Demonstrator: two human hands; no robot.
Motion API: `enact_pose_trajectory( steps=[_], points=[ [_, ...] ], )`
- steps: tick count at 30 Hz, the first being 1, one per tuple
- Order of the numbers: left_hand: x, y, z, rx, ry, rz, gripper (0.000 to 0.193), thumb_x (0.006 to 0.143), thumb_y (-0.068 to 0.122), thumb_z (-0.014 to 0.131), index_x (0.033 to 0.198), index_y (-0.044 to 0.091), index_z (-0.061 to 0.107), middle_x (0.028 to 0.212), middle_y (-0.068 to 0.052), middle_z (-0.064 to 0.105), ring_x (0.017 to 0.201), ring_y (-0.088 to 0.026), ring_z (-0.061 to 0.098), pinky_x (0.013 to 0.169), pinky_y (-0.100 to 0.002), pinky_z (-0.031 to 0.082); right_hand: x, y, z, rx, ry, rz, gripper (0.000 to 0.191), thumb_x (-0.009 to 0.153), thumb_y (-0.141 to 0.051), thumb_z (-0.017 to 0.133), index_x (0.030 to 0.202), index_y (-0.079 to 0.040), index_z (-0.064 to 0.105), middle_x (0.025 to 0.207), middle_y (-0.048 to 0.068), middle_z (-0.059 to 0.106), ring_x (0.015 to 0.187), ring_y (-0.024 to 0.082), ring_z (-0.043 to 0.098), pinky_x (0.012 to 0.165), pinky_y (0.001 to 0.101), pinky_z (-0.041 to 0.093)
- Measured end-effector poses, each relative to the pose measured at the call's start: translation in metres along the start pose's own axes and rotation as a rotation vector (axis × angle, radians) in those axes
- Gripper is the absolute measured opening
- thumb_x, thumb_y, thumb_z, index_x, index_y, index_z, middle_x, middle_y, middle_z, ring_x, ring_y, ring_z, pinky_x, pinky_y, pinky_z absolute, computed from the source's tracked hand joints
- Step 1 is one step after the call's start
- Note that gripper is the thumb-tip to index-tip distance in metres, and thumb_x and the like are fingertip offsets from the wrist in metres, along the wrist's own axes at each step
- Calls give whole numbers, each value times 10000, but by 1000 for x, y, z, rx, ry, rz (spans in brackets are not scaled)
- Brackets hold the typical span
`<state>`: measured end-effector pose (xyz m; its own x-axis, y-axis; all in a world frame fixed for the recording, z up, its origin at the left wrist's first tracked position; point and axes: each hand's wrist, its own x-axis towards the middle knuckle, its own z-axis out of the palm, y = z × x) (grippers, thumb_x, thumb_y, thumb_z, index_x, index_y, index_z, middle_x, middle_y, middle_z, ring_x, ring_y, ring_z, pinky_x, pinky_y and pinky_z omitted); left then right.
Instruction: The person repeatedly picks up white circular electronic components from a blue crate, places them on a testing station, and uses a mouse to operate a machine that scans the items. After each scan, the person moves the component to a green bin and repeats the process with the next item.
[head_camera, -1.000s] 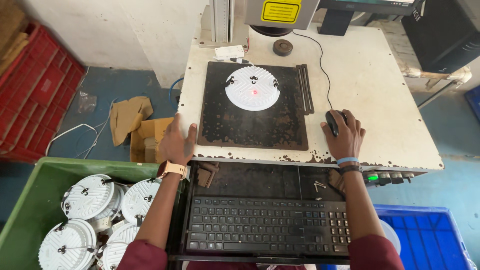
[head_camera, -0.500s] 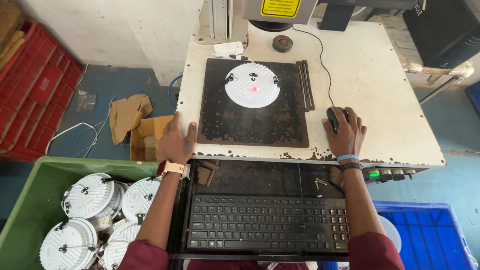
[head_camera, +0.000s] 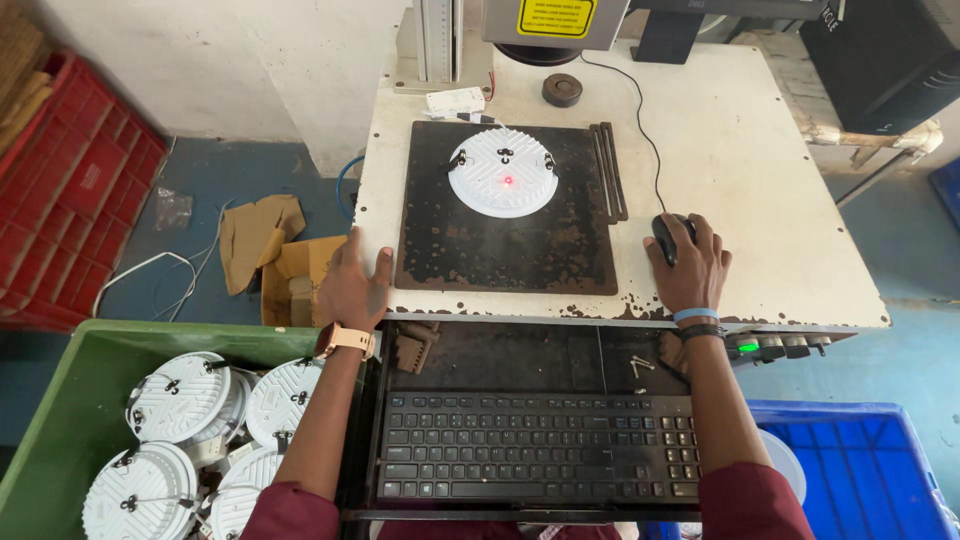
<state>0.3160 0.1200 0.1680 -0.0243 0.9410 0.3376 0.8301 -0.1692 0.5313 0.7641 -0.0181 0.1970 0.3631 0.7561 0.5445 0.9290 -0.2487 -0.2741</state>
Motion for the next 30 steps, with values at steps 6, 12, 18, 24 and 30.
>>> enact_pose_trajectory(
  steps=[6, 12, 18, 24, 30],
  points=[
    [0, 0, 1, -19, 40, 50, 712, 979, 621, 557, 1467, 102, 553, 1295, -210, 661, 1085, -423, 676, 827, -539, 552, 1, -2, -2, 13, 10, -7, 441, 952, -379, 742, 1345, -186, 696, 1416, 157, 588, 1269, 390, 549, 1028, 552, 393],
    [0, -3, 5, -18, 59, 54, 692, 975, 593, 580, 1460, 100, 561, 1290, -204, 667, 1066, -423, 680, 812, -531, 555, 0, -1, -1, 15, 17, -12, 440, 951, -374, 750, 1342, -181, 697, 1411, 159, 588, 1263, 392, 549, 1021, 550, 396],
    [0, -4, 6, -8, 73, 51, 679, 968, 596, 585, 1452, 119, 570, 1280, -186, 675, 1058, -410, 687, 813, -525, 557, 0, 1, 2, 11, 3, -2, 444, 949, -376, 753, 1342, -178, 695, 1417, 156, 587, 1262, 390, 548, 1031, 552, 393],
    [0, -2, 5, 20, 35, 27, 692, 969, 618, 553, 1463, 133, 561, 1277, -189, 670, 1047, -415, 686, 800, -531, 558, 0, 1, 1, 4, -3, 7, 442, 944, -368, 756, 1341, -183, 700, 1417, 163, 583, 1268, 393, 543, 1037, 553, 388],
    [-1, -4, 4, -14, 47, 55, 701, 985, 631, 540, 1468, 124, 546, 1307, -201, 658, 1065, -426, 680, 819, -536, 558, 0, 3, 3, 6, 1, 2, 445, 944, -367, 755, 1344, -180, 696, 1429, 162, 581, 1273, 392, 545, 1043, 551, 387]
  ],
)
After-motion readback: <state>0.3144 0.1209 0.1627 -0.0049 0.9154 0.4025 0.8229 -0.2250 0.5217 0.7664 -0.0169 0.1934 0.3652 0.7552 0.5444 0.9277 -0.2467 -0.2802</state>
